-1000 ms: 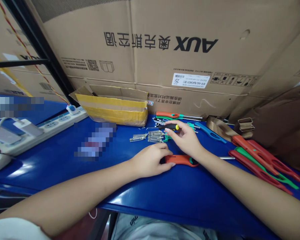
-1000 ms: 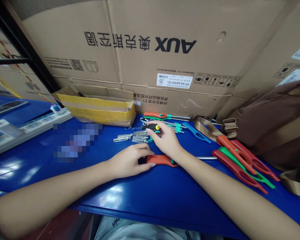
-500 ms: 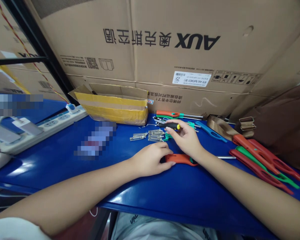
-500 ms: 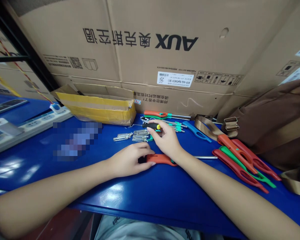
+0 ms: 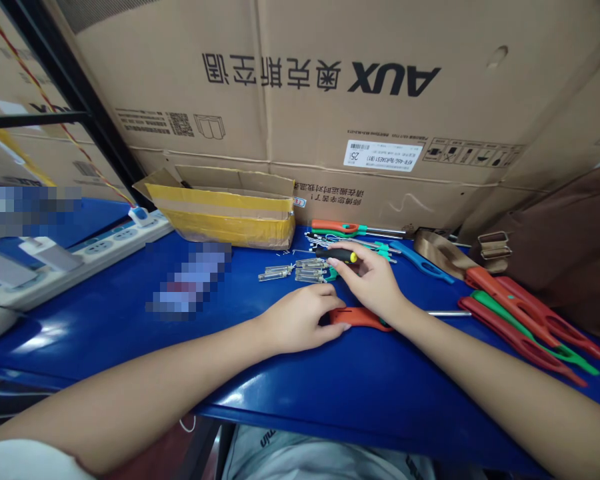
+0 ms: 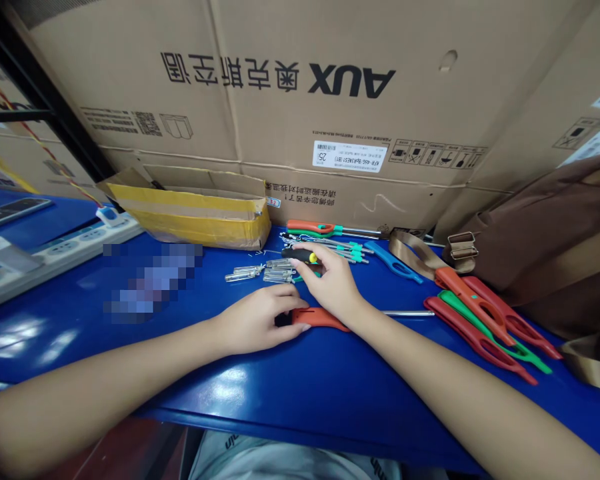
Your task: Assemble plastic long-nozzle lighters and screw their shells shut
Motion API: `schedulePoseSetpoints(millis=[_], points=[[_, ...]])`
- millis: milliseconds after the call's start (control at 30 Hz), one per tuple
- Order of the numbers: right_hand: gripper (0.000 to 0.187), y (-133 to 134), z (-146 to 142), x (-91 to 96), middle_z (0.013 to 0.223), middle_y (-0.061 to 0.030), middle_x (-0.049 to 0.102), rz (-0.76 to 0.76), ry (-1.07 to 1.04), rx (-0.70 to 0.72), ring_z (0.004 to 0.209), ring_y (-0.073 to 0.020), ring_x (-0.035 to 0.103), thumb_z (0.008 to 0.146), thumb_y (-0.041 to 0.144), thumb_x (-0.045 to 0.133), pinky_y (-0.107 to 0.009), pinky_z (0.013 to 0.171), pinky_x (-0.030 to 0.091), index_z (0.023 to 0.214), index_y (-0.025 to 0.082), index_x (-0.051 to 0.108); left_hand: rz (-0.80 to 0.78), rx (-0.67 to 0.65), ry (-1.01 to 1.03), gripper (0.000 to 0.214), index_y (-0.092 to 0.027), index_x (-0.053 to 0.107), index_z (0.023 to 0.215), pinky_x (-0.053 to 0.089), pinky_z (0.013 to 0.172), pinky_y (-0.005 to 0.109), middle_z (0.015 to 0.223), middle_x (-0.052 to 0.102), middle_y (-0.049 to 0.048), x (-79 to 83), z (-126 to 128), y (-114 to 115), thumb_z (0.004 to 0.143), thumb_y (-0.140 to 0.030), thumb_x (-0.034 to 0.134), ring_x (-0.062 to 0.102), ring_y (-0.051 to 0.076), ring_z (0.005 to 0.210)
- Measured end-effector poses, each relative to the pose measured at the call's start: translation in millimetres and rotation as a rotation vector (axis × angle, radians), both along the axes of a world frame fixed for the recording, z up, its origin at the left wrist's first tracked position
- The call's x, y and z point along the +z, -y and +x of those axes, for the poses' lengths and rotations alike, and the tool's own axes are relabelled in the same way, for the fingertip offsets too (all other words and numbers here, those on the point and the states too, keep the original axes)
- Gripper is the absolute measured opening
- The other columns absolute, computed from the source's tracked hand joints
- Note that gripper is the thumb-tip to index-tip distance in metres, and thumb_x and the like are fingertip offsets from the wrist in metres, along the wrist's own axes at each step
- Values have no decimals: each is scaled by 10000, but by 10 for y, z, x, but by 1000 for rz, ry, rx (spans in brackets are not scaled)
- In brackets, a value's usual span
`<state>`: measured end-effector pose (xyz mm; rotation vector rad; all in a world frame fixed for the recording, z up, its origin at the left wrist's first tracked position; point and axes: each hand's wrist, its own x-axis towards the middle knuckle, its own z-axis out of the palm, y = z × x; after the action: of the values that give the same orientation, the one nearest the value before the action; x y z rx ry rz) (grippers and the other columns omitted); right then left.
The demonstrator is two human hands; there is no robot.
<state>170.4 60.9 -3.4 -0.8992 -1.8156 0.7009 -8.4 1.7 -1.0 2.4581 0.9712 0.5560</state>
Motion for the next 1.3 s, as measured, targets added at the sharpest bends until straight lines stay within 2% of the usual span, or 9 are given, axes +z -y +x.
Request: schedulePoseSetpoints(millis=[167, 367, 500, 600, 733, 867, 1033, 1167, 1300], points=[[206, 20, -9, -32, 1150, -44, 771, -52, 36, 28, 1101, -256, 713, 866, 278, 709, -468, 1001, 578, 1068, 268, 746, 10, -1, 7, 266, -156, 737, 1139, 549, 881, 361, 1055, 688, 108, 5, 6, 0, 930, -294, 646, 672, 246, 965], [242, 3, -24, -37, 1149, -68, 764, -100, -88, 14, 1078, -251, 719, 852, 351, 733, -446, 980, 594, 1063, 234, 739, 19, 3, 1, 256, -157, 741, 1114, 545, 856, 341, 1016, 680, 93, 3, 1, 5, 942, -320, 644, 666, 227, 921], [312, -7, 11, 39, 1101, -69, 762, -156, -178, 6, 916, -215, 750, 844, 451, 746, -404, 870, 639, 1050, 218, 727, 11, 4, 1, 306, -123, 743, 1118, 539, 855, 341, 1013, 675, 92, 16, -1, 9, 946, -358, 650, 657, 223, 916], [337, 4, 96, 133, 957, -36, 760, -250, -300, -29, 796, -180, 746, 803, 473, 797, -357, 780, 649, 1015, 219, 733, 1, -2, 22, 322, -111, 740, 1129, 538, 850, 329, 1013, 674, 87, 14, -2, 5, 927, -353, 680, 655, 210, 902], [366, 34, 290, 277, 824, 19, 703, -362, -578, -102, 660, -92, 660, 698, 462, 890, -227, 646, 605, 907, 205, 735, -15, -9, 82, 315, -108, 737, 1143, 537, 874, 319, 1029, 680, 89, -21, 0, -4, 909, -317, 703, 658, 203, 927], [417, 133, 480, 375, 712, 36, 641, -445, -670, -106, 553, -72, 595, 666, 500, 903, -190, 520, 553, 808, 182, 675, -36, -2, 159, 278, -122, 752, 1108, 538, 807, 291, 1014, 689, 86, -69, 30, 11, 897, -301, 717, 656, 176, 865], [426, 318, 559, 344, 717, 15, 639, -471, -670, -79, 489, -77, 560, 701, 530, 864, -205, 433, 518, 762, 169, 646, -78, 119, 257, 318, -130, 752, 1118, 514, 650, 250, 954, 684, 67, -77, 89, 53, 886, -347, 737, 610, 124, 708], [381, 371, 564, 286, 762, 4, 657, -466, -676, -66, 469, -84, 566, 726, 494, 841, -223, 409, 518, 755, 167, 647, -104, 185, 320, 343, -145, 758, 1127, 518, 669, 254, 902, 718, 46, -8, 102, 59, 860, -358, 775, 619, 120, 698], [350, 354, 589, 264, 744, 8, 643, -467, -693, -49, 466, -90, 572, 750, 470, 818, -228, 406, 521, 755, 168, 641, -169, 200, 354, 256, -175, 779, 1070, 498, 633, 233, 906, 735, 32, 56, 101, 54, 874, -339, 759, 634, 115, 709]])
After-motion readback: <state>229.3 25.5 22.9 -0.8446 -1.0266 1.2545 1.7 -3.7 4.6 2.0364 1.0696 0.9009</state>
